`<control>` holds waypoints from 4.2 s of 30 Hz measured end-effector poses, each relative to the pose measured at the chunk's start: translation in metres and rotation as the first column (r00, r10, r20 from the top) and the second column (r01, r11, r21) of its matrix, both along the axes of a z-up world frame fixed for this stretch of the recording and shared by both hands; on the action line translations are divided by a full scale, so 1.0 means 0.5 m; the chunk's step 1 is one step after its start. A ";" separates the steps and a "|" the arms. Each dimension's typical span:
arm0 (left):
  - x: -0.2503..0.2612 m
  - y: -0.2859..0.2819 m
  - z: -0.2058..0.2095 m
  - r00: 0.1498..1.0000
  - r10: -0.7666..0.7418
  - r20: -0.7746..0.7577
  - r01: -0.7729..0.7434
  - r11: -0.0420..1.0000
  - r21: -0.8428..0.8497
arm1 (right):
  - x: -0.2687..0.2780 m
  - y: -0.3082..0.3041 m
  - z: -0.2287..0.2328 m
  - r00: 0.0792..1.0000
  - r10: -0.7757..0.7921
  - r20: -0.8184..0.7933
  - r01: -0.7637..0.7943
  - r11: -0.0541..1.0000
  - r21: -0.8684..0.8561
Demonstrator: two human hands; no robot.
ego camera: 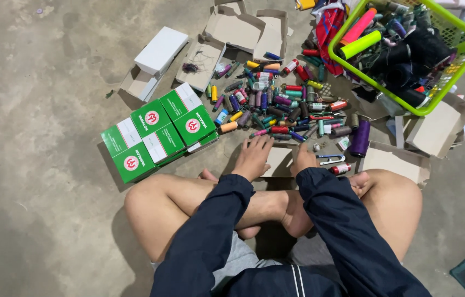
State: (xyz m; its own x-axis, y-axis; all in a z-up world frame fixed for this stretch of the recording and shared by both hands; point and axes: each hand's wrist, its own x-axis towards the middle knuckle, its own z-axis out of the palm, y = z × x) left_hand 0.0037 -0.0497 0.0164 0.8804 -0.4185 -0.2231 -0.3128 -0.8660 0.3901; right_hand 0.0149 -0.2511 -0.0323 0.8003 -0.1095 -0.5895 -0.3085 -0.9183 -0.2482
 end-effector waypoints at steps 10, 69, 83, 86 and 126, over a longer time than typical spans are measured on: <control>0.009 0.000 -0.056 0.999 -0.004 0.045 0.005 1.000 -0.025 | 0.008 0.002 -0.019 0.999 -0.038 -0.013 0.039 0.999 0.004; -0.044 0.003 0.007 0.937 0.349 0.014 -0.240 0.673 -0.700 | -0.125 -0.066 0.116 0.580 0.321 0.748 -0.285 0.941 -0.183; -0.096 -0.065 0.095 0.937 0.318 0.145 -0.152 0.746 -0.648 | -0.227 -0.141 0.074 0.390 0.373 0.842 -0.048 0.922 -0.385; -0.078 -0.067 0.063 0.933 0.356 0.046 -0.269 0.779 -0.566 | -0.222 -0.125 0.152 0.329 0.392 0.859 -0.058 0.916 -0.397; 0.010 0.044 -0.031 0.760 0.465 -0.454 -0.592 0.783 -0.189 | -0.067 -0.106 0.188 0.652 -0.506 0.565 0.123 0.806 0.580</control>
